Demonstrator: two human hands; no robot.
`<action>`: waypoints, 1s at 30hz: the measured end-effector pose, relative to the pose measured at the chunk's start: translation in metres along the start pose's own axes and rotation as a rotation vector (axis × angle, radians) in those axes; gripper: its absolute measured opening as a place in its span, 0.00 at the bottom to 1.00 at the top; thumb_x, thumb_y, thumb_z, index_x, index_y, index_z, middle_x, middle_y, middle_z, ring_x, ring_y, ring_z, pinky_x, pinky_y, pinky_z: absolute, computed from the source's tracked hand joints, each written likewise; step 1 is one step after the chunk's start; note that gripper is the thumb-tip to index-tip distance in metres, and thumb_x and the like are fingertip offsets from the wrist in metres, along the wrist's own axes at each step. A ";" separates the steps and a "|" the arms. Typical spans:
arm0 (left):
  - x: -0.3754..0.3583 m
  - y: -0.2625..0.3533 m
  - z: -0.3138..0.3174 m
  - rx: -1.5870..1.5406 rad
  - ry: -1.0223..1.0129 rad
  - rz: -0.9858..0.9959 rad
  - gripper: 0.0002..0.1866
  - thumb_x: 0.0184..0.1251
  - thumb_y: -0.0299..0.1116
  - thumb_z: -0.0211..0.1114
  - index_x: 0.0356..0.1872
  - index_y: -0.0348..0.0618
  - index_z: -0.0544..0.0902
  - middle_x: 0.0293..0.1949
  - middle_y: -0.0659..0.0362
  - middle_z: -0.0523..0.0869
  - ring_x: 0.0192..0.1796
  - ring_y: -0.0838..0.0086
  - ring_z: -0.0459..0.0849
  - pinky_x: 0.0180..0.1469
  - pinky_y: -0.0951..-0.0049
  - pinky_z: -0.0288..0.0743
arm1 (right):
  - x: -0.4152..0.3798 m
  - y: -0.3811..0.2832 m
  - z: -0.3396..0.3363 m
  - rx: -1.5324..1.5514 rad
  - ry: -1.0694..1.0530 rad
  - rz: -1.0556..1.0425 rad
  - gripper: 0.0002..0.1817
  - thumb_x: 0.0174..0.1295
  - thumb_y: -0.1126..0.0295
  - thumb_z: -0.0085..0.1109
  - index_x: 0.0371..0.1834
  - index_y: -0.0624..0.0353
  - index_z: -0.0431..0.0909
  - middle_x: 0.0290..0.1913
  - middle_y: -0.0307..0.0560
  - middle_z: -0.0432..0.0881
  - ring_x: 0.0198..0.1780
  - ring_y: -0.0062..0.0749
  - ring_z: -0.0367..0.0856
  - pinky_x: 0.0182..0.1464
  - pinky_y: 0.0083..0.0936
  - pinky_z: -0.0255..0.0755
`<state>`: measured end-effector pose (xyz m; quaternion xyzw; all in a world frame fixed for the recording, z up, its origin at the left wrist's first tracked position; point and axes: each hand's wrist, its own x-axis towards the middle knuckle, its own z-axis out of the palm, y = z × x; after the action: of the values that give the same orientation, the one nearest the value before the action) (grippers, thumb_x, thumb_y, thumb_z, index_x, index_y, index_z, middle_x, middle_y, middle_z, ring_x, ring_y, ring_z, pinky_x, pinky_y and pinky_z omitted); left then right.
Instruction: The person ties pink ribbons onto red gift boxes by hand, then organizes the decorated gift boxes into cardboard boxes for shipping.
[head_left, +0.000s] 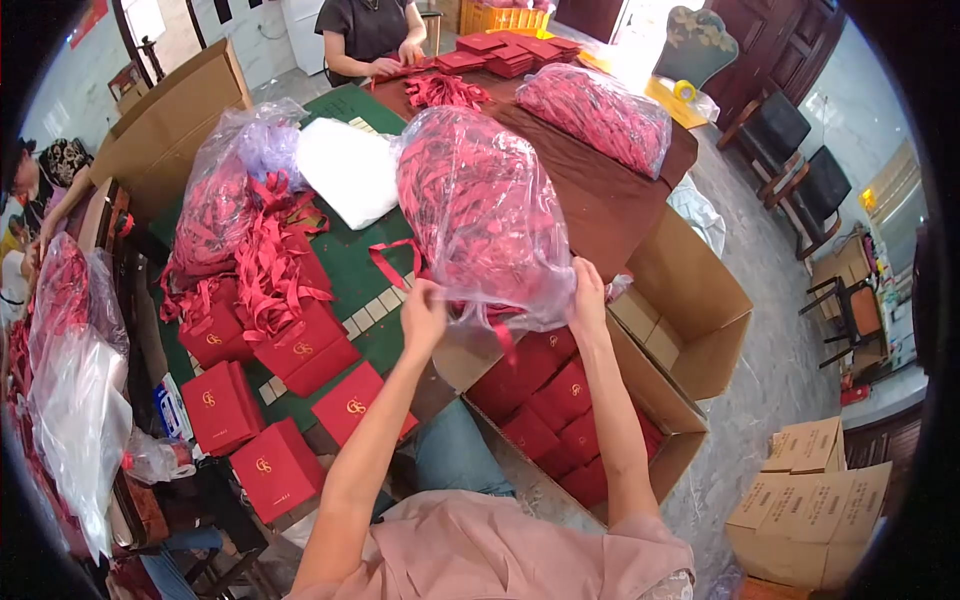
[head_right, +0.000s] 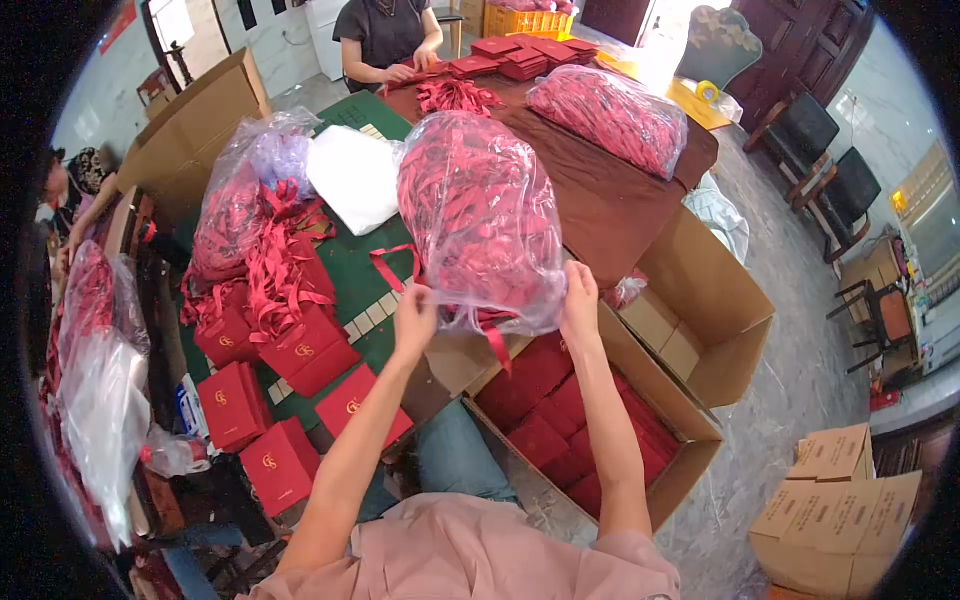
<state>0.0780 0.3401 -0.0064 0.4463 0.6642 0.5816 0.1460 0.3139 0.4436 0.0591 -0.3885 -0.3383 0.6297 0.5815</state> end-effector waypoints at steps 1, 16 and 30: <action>0.010 -0.016 0.004 -0.185 0.030 -0.225 0.06 0.69 0.33 0.62 0.36 0.42 0.80 0.32 0.57 0.83 0.31 0.66 0.81 0.35 0.63 0.74 | 0.010 0.002 -0.014 0.004 0.012 -0.002 0.07 0.75 0.65 0.54 0.45 0.55 0.75 0.34 0.32 0.77 0.29 0.14 0.73 0.27 0.17 0.68; 0.035 0.010 -0.037 -0.370 -0.485 -0.577 0.14 0.66 0.38 0.61 0.43 0.41 0.87 0.32 0.69 0.81 0.31 0.81 0.76 0.32 0.76 0.67 | 0.000 0.067 -0.044 -0.740 -0.198 -0.456 0.50 0.55 0.68 0.76 0.77 0.68 0.53 0.62 0.52 0.74 0.62 0.34 0.74 0.67 0.33 0.67; 0.045 -0.034 -0.067 0.485 -0.301 0.063 0.21 0.43 0.19 0.66 0.44 0.41 0.84 0.39 0.44 0.81 0.47 0.46 0.80 0.51 0.55 0.75 | -0.038 0.054 -0.023 -1.157 -0.431 -0.348 0.24 0.50 0.70 0.72 0.52 0.59 0.80 0.41 0.55 0.81 0.43 0.48 0.82 0.46 0.38 0.76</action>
<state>-0.0092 0.3338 -0.0036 0.5701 0.7406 0.3370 0.1138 0.3100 0.4004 0.0044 -0.4436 -0.7909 0.3056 0.2904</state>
